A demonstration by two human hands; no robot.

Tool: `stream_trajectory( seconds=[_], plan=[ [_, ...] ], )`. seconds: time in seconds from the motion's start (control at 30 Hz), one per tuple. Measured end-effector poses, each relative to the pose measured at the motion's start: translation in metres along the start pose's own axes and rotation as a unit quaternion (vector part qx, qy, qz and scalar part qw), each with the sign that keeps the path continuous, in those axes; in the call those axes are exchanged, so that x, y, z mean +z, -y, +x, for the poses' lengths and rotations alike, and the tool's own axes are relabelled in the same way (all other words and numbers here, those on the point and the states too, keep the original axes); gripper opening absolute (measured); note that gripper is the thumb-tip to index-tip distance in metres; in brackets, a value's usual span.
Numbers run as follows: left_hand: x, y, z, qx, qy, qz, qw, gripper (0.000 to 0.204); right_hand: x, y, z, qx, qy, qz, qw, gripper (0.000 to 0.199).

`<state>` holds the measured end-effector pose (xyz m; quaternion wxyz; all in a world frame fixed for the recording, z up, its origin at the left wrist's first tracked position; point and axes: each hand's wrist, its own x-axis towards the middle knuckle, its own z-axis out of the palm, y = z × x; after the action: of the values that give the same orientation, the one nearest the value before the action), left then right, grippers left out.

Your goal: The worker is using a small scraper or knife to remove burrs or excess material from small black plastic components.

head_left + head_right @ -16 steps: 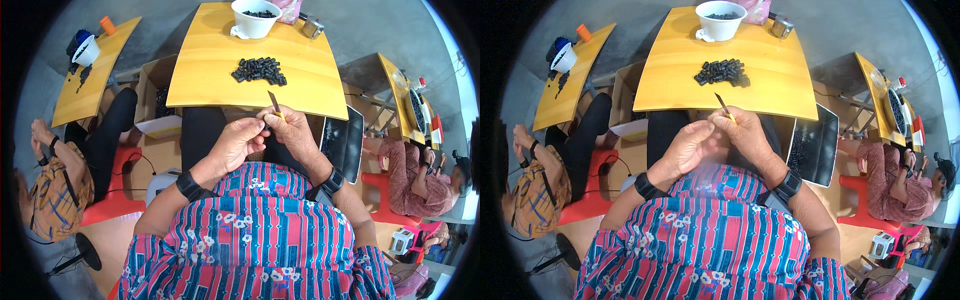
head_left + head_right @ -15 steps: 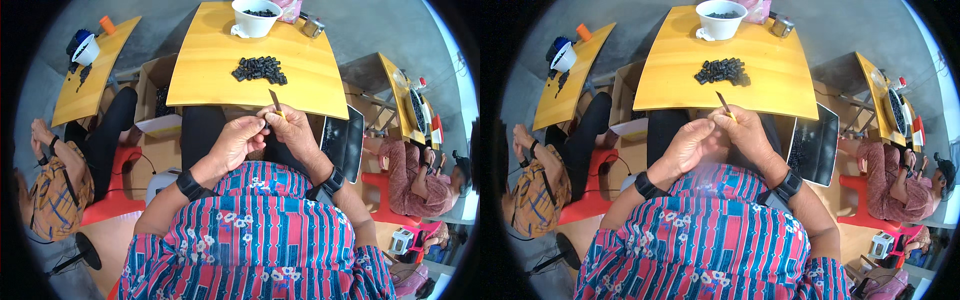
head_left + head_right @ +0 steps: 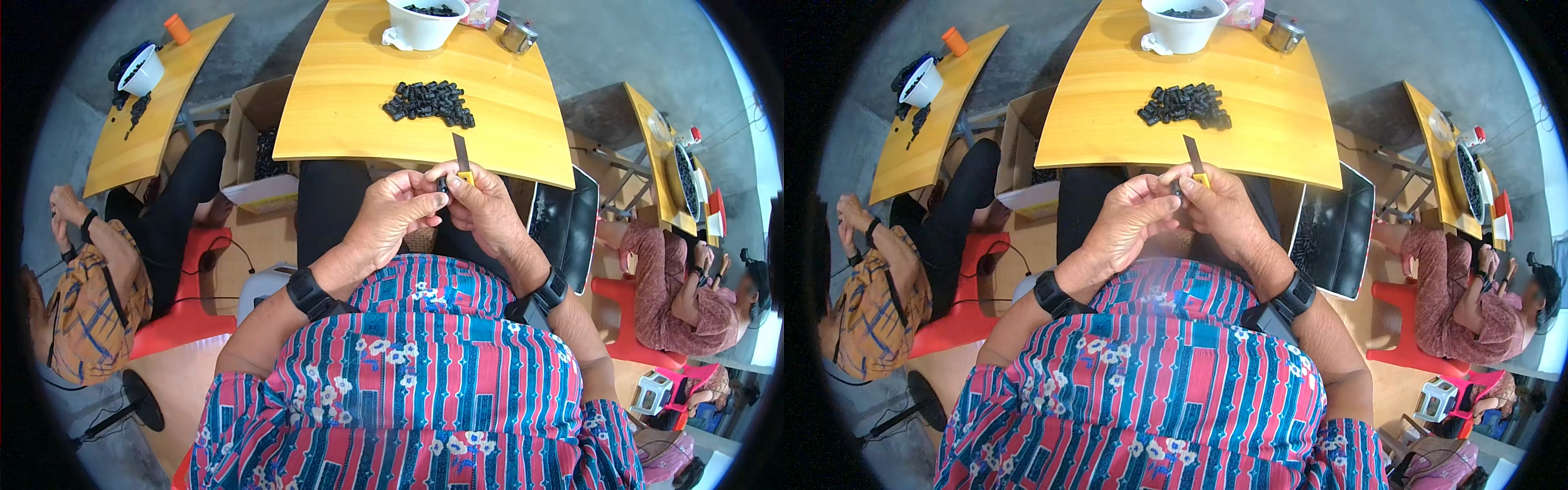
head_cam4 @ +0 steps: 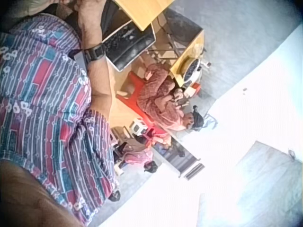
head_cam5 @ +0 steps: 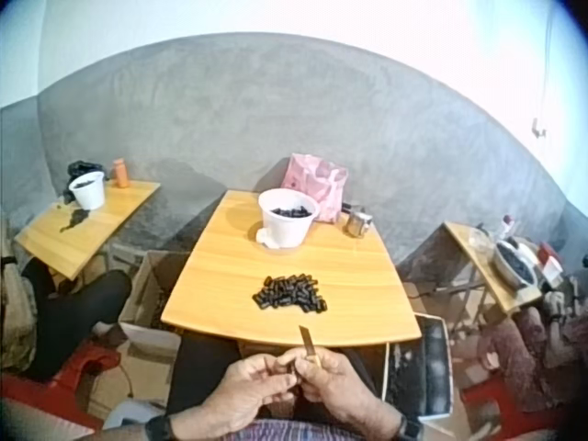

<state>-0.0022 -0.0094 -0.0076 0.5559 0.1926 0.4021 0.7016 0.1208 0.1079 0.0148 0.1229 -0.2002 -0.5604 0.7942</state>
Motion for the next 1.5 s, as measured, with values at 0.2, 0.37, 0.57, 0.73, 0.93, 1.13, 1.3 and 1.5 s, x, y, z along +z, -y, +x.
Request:
stream_trajectory(
  seconds=[0.2, 0.37, 0.57, 0.73, 0.93, 1.13, 1.3, 1.5],
  plan=[
    [0.003, 0.003, -0.002, 0.010, -0.006, -0.019, 1.000, 0.011, 0.001, 0.003, -0.005, 0.027, 0.004, 0.033, 0.999, 0.024],
    [0.006, 0.009, -0.002, 0.005, -0.007, -0.038, 0.999, 0.010, -0.002, 0.005, -0.010, 0.024, 0.013, 0.050, 0.998, 0.021],
    [0.016, 0.009, -0.002, -0.018, -0.007, -0.052, 0.998, 0.020, 0.001, -0.002, -0.008, -0.029, -0.032, -0.037, 0.998, 0.018],
    [0.011, 0.018, -0.001, -0.048, 0.008, -0.097, 0.994, 0.028, 0.002, -0.002, -0.004, -0.037, -0.088, -0.146, 0.985, 0.021],
    [-0.019, 0.032, 0.004, -0.096, 0.005, -0.148, 0.984, 0.016, -0.050, -0.012, 0.023, -0.143, -0.213, -0.314, 0.914, 0.018],
    [-0.042, 0.046, 0.009, -0.174, -0.033, -0.189, 0.966, 0.017, -0.088, -0.006, 0.059, -0.058, -0.316, -0.380, 0.867, 0.022],
    [-0.040, 0.043, 0.003, -0.157, -0.015, -0.194, 0.968, 0.016, -0.105, -0.009, 0.077, -0.151, -0.285, -0.476, 0.818, 0.028],
    [-0.033, 0.037, -0.001, -0.158, -0.057, -0.193, 0.967, 0.017, -0.100, -0.005, 0.074, -0.147, -0.281, -0.498, 0.807, 0.024]
  ],
)
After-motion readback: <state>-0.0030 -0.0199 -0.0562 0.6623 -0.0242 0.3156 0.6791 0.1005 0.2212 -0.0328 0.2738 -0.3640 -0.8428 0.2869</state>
